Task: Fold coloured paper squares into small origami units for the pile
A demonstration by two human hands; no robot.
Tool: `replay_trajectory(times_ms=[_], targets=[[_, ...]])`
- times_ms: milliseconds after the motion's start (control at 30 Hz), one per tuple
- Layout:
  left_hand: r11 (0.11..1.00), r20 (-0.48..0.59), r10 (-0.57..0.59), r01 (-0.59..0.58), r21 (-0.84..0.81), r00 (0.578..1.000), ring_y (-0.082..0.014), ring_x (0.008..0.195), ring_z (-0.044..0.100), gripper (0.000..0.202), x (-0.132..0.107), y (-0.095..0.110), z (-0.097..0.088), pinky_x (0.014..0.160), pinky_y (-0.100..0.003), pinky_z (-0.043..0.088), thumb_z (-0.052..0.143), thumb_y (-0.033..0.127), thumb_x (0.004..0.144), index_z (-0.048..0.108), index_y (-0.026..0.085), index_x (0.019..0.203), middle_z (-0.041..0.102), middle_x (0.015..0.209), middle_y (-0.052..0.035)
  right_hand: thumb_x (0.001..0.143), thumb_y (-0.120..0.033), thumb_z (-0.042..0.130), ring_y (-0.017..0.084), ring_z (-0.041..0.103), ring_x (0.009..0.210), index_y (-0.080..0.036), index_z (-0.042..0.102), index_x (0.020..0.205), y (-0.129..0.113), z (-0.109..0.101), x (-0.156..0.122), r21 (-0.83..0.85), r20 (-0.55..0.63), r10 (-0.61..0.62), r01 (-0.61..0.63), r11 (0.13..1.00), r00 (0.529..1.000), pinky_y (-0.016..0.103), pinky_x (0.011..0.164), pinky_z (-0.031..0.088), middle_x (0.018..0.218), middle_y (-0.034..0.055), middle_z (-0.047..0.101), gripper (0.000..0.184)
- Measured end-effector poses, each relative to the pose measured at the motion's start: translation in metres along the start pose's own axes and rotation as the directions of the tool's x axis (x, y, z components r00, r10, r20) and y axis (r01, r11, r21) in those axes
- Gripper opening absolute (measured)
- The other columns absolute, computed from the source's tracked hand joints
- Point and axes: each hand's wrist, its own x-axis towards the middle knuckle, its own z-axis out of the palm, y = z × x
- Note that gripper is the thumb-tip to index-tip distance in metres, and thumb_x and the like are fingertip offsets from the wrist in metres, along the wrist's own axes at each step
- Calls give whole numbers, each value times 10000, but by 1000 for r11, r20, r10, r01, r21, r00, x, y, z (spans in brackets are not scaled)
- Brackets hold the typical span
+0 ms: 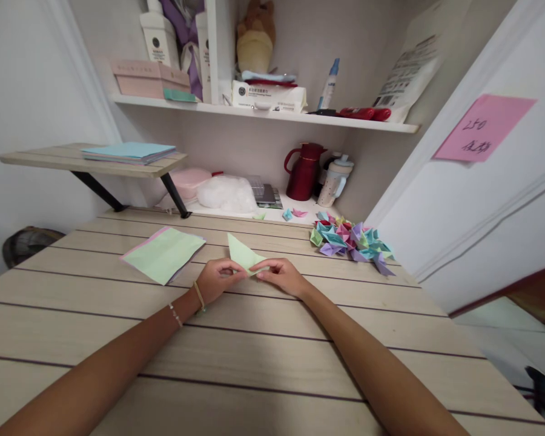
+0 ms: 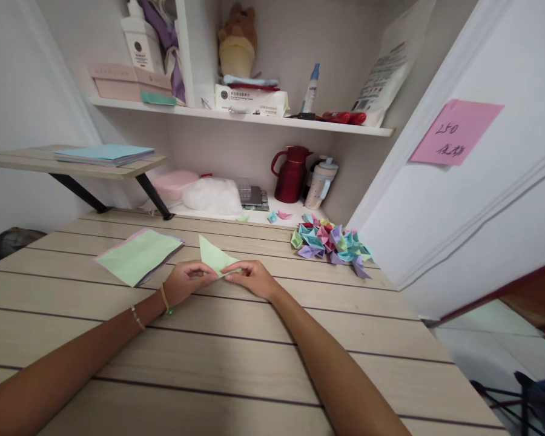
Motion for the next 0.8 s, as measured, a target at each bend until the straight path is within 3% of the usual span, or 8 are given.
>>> replay_trajectory(times_ms=[167,267,367,500,700,800], targets=[[999,37,-36,36,3,999,-114,522,544,270,0,-4,-1,490,-209,433,712,353,595,680,145,763,650,613,-21,640,-436,681,128,537,597,-171,668,818,1,0,2,31,-80,-24,26,999,996,239,534,420,634,15,610,320],[999,37,-39,39,-5,999,-120,539,566,288,0,-5,1,520,-214,444,729,349,573,664,136,755,639,607,-16,650,-413,682,112,527,568,-158,631,692,3,0,3,71,-148,-14,25,997,989,239,551,424,609,6,598,263],[991,40,-59,64,-122,997,-156,636,626,272,0,-5,3,609,-251,482,674,355,650,609,143,808,665,683,-40,633,-378,704,96,525,539,-157,612,715,5,0,5,144,-189,-2,30,989,982,235,547,436,627,-2,605,253],[959,59,-70,84,-270,996,-158,685,651,423,1,-4,4,687,-289,499,644,308,699,443,171,1046,672,825,-65,618,-350,721,93,548,533,-190,595,941,5,0,6,229,-191,-4,48,972,982,238,551,460,662,-21,614,382],[972,55,-105,114,-207,993,-94,438,568,827,1,-1,2,465,-215,459,640,306,703,117,196,1333,655,796,-53,709,-387,637,89,549,550,-165,644,951,5,-1,6,221,-201,-10,55,974,980,237,563,457,780,31,656,328],[973,83,-125,138,-185,989,-90,434,560,916,0,0,3,454,-209,453,633,287,713,-2,224,1370,643,770,-31,707,-378,642,108,560,602,-181,633,1021,4,0,6,216,-200,3,41,976,980,240,583,457,753,25,661,371]])
